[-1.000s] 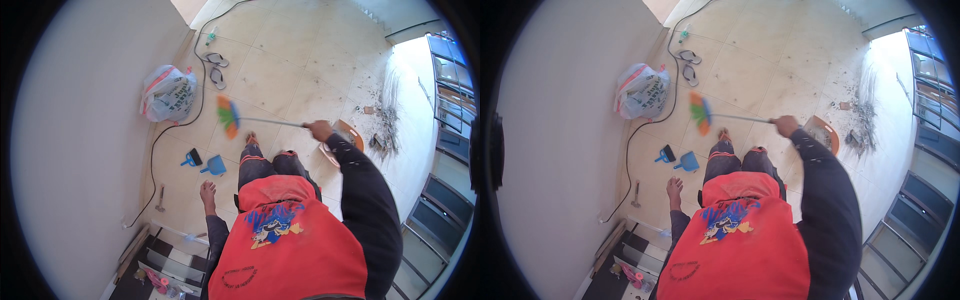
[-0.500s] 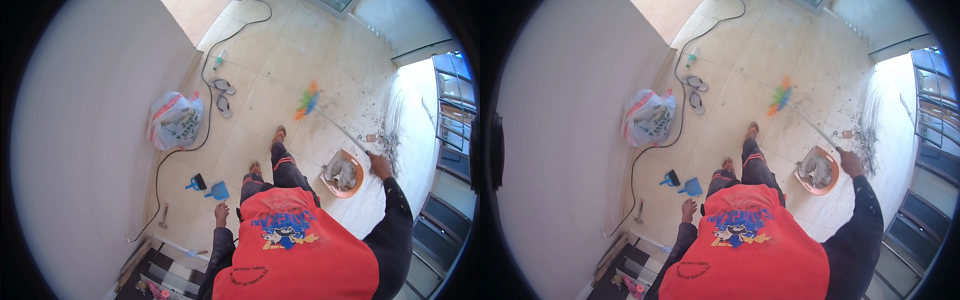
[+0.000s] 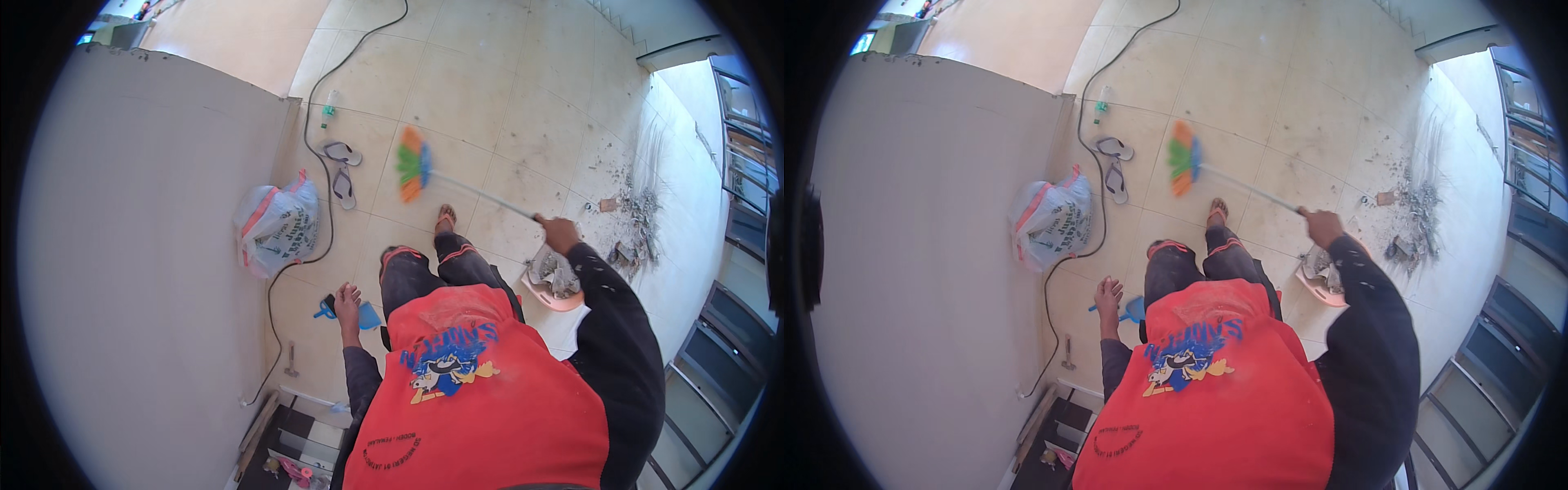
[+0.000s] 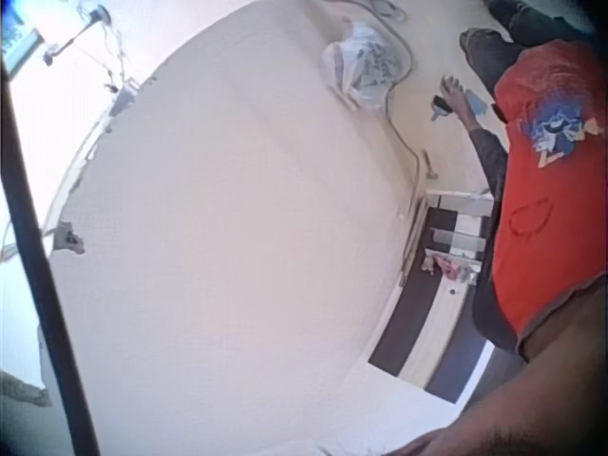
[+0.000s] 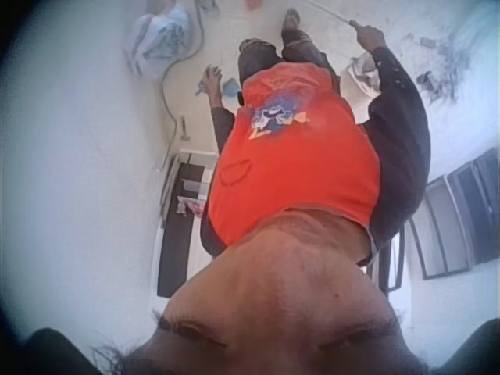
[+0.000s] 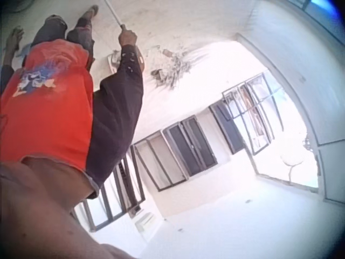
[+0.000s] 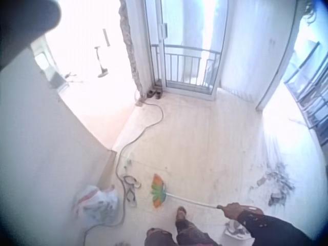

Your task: The person sweeps debris on a tiled floor using a broom, gathering dust and small pieces into a pile. They move a dustpan to collect some debris and continue sweeping around a staircase and near a doorway.

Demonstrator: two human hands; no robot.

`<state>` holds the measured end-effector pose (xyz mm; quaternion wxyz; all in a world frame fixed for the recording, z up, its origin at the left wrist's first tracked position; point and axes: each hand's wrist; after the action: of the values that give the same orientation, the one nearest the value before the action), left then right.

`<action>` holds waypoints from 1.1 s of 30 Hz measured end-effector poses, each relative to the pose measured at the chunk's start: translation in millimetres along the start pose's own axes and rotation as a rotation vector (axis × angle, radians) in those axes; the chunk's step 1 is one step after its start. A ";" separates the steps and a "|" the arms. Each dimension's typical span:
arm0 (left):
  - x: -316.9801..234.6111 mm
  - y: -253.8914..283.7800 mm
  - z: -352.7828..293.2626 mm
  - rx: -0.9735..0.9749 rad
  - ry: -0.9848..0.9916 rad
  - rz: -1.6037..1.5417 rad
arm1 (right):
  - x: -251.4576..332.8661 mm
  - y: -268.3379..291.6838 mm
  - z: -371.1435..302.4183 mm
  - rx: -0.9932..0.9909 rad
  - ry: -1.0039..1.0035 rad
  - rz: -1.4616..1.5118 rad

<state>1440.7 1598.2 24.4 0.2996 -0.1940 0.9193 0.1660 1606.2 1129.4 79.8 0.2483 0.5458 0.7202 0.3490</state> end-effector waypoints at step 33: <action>-205.2 25.4 232.4 0.007 0.061 -0.002 | 44.8 181.4 144.0 0.157 -0.240 0.018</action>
<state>1695.0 1771.1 -22.4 0.2724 -0.1987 0.9283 0.1564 1811.1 1235.0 130.0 0.2859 0.6077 0.7056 0.2261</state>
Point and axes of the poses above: each hand's wrist, its own z-axis towards the middle knuckle, its own y-axis out of the back of the hand, x = y × z, and after that the axes turned 3 degrees about x, right-handed
